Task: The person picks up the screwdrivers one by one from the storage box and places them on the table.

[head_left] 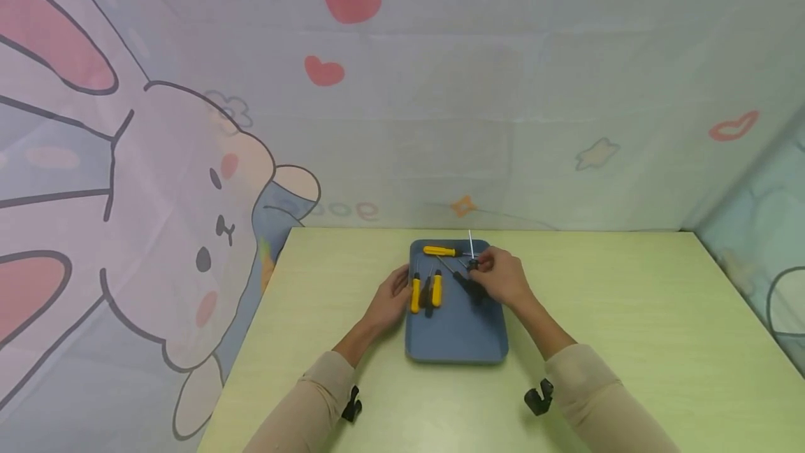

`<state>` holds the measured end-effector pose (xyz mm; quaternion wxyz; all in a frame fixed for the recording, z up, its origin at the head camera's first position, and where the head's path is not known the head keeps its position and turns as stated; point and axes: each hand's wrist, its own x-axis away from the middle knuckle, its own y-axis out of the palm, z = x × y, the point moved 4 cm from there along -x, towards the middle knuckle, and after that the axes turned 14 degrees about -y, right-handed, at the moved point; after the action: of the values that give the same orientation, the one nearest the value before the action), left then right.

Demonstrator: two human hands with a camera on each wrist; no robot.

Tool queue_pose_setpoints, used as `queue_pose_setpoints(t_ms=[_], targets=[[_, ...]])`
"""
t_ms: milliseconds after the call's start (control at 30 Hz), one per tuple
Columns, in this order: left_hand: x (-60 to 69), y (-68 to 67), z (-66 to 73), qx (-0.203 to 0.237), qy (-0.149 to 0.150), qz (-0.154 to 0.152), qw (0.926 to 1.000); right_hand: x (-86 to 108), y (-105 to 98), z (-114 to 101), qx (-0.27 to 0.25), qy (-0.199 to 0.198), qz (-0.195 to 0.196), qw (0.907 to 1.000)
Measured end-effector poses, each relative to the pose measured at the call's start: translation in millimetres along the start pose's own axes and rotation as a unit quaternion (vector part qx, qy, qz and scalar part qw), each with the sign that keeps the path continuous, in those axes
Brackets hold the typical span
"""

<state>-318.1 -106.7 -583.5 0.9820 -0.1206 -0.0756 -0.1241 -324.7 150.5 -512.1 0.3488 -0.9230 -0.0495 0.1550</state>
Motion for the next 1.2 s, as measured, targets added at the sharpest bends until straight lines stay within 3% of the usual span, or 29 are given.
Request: queue_pose_setpoints(t_ms=[433,1200], targets=[[0.5,-0.5,1.7,-0.004,-0.001,0.001,1.0,6.0,-17.9,8.2,-0.01,-0.012,0.013,0.9998],[-1.4,-0.3,-1.7,-0.007,-0.004,0.005,1.0,13.6,-37.2,31.6,-0.021,0.022,0.016,0.9994]])
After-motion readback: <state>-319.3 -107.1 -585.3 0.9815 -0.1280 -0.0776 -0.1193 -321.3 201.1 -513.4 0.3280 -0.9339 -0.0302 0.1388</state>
